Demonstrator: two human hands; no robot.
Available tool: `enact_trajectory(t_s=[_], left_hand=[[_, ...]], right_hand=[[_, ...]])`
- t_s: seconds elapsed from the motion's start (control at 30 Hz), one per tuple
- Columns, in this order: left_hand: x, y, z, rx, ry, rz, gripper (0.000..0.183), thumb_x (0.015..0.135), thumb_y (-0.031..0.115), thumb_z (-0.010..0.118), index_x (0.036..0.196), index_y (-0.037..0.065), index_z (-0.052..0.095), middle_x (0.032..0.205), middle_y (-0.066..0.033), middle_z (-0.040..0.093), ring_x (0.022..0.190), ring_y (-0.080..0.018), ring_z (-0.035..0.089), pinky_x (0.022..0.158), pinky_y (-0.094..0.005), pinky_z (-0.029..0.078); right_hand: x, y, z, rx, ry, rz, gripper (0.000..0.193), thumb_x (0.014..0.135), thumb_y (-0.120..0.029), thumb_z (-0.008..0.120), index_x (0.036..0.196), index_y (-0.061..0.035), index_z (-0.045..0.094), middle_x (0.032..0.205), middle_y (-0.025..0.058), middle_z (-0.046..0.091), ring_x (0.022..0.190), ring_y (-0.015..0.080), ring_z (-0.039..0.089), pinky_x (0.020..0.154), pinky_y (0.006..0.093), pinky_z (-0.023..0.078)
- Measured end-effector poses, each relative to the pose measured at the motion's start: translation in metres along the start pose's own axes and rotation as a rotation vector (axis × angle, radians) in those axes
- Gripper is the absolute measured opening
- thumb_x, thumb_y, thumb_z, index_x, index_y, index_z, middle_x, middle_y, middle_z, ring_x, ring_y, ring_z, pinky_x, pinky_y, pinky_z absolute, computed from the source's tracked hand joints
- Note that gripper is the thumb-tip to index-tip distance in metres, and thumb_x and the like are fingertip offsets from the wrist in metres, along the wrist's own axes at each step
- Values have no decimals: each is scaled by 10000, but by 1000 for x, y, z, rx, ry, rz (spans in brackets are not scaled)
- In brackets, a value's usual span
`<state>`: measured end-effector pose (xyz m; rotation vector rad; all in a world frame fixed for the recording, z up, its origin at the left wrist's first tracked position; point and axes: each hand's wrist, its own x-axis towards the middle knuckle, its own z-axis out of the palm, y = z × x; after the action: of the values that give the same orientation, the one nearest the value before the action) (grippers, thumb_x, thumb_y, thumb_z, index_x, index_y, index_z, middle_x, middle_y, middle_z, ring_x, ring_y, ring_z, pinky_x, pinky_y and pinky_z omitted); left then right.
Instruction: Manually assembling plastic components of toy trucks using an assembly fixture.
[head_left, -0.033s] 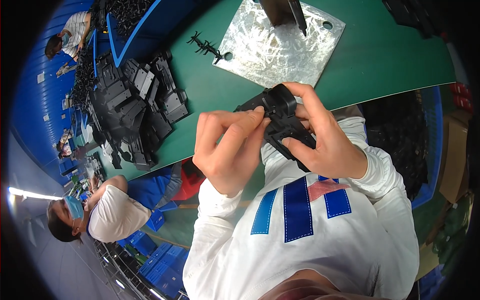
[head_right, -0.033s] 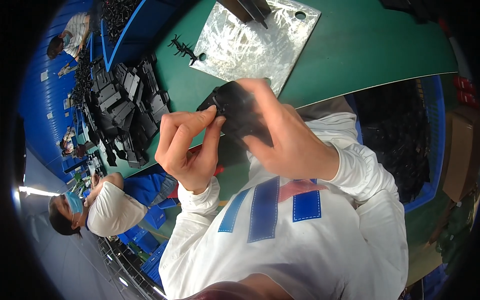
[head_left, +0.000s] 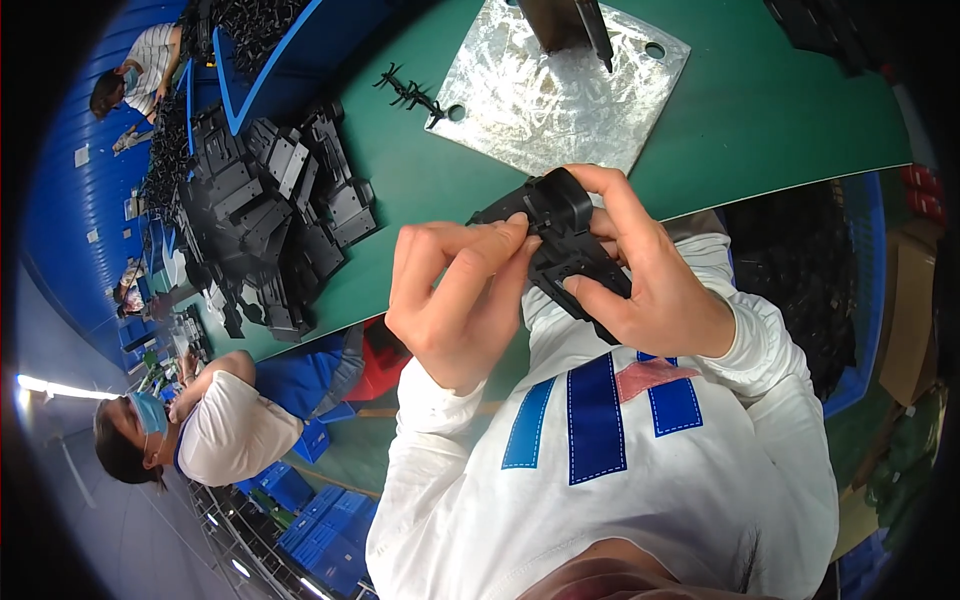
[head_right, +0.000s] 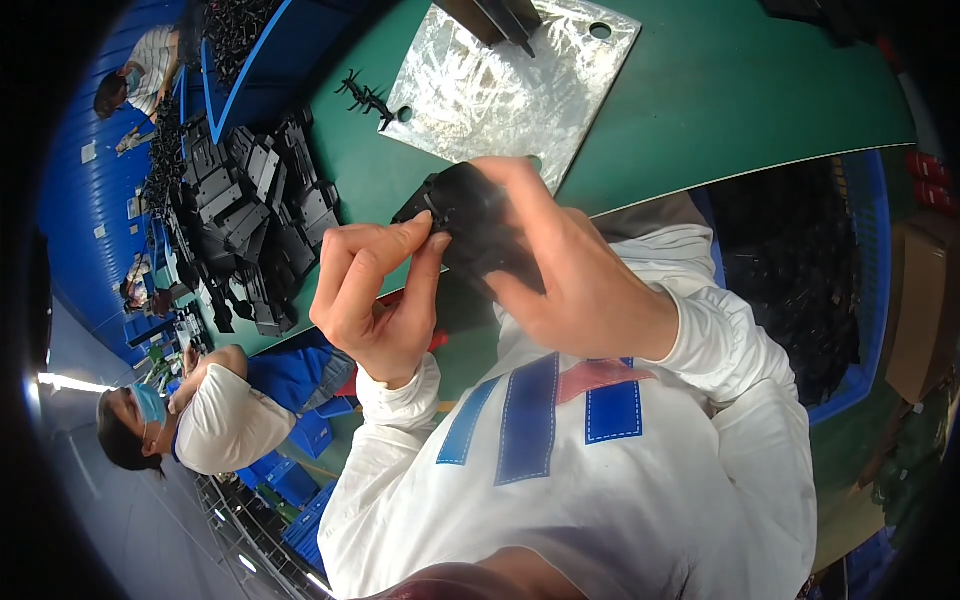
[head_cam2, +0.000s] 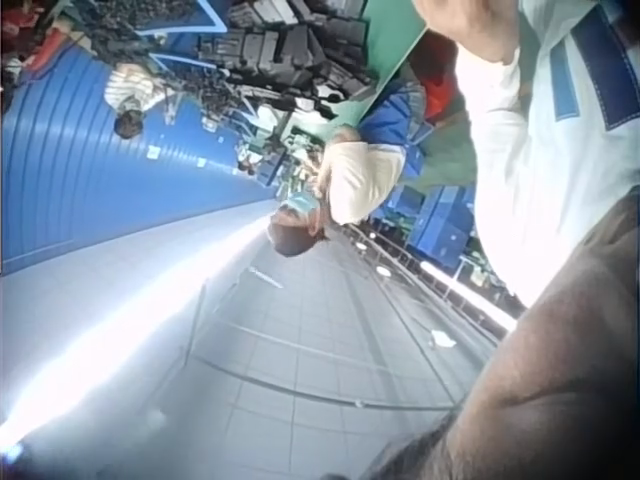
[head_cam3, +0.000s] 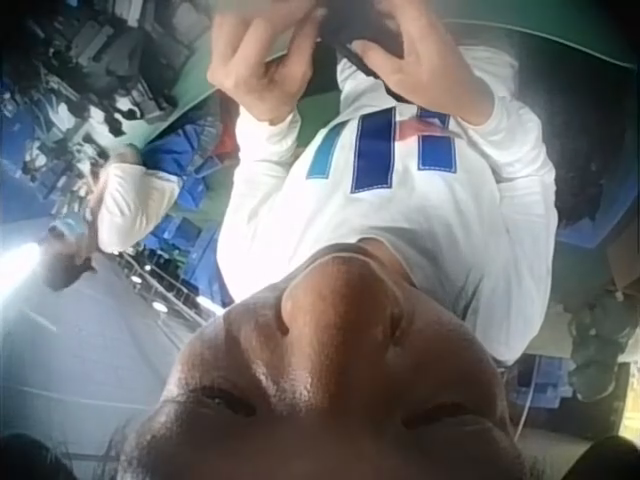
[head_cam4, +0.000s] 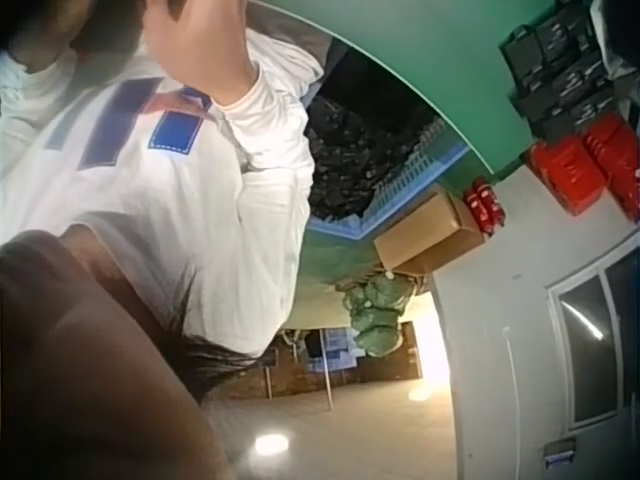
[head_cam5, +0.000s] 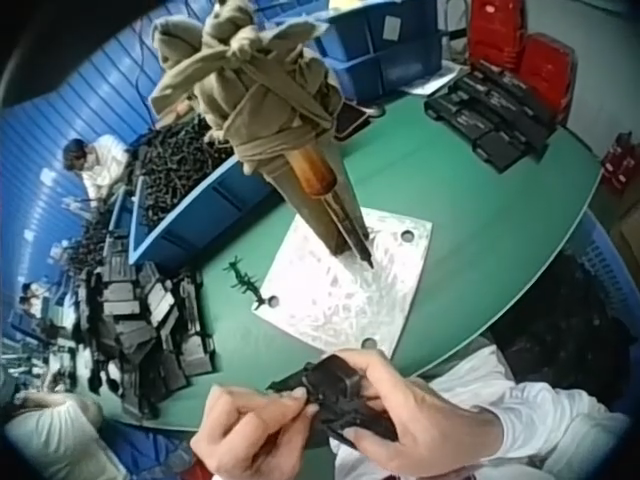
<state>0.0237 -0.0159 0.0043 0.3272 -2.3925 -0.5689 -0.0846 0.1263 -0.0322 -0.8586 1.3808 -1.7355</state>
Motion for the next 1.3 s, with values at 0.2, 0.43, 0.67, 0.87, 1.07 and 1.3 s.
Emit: enact_trajectory(t_s=[0.2, 0.43, 0.67, 0.87, 1.07, 1.3], left_hand=[[0, 2, 1, -39, 18, -21, 288, 600, -105, 850, 837, 22, 746, 768, -50, 639, 698, -204, 584, 621, -309, 489], [-1, 3, 3, -67, -13, -21, 259, 619, -96, 852, 822, 18, 739, 747, -50, 625, 692, -206, 584, 612, -309, 492], [-5, 7, 4, -58, -22, 55, 264, 633, -76, 861, 839, 31, 736, 765, -49, 631, 691, -213, 584, 599, -314, 498], [-7, 13, 1, -17, -74, 135, 336, 597, -47, 839, 912, 40, 763, 835, -46, 641, 709, -211, 578, 595, -316, 495], [-7, 14, 0, -20, -98, 162, 360, 595, -25, 849, 936, 68, 780, 884, -46, 642, 745, -208, 584, 634, -302, 495], [-15, 3, 6, -207, 121, -89, 536, 546, 66, 958, 1037, 76, 745, 1066, -117, 639, 951, -253, 640, 724, -331, 544]], right_hand=[[-1, 5, -3, -41, -23, 40, 705, 795, 45, 603, 1432, 38, 300, 1024, 256, 634, 906, 388, 686, 793, 429, 537], [2, -3, -4, 37, -16, 73, 546, 856, -18, 632, 1323, 18, 352, 1023, 149, 651, 901, 161, 651, 796, 312, 513], [9, -9, 2, 66, 148, 54, 273, 949, -159, 675, 1045, 4, 479, 749, 69, 632, 673, 84, 588, 589, 278, 469], [10, 1, 6, 11, 240, -27, 228, 940, -116, 682, 971, -10, 483, 648, 8, 520, 625, 13, 491, 519, 221, 392], [7, 6, 5, 175, 249, -21, 191, 942, -64, 666, 968, -23, 481, 694, -27, 541, 647, -7, 494, 525, 191, 378], [7, -2, -5, 212, 228, 7, 173, 981, -72, 616, 987, -24, 450, 725, -8, 591, 656, -10, 513, 534, 182, 386]])
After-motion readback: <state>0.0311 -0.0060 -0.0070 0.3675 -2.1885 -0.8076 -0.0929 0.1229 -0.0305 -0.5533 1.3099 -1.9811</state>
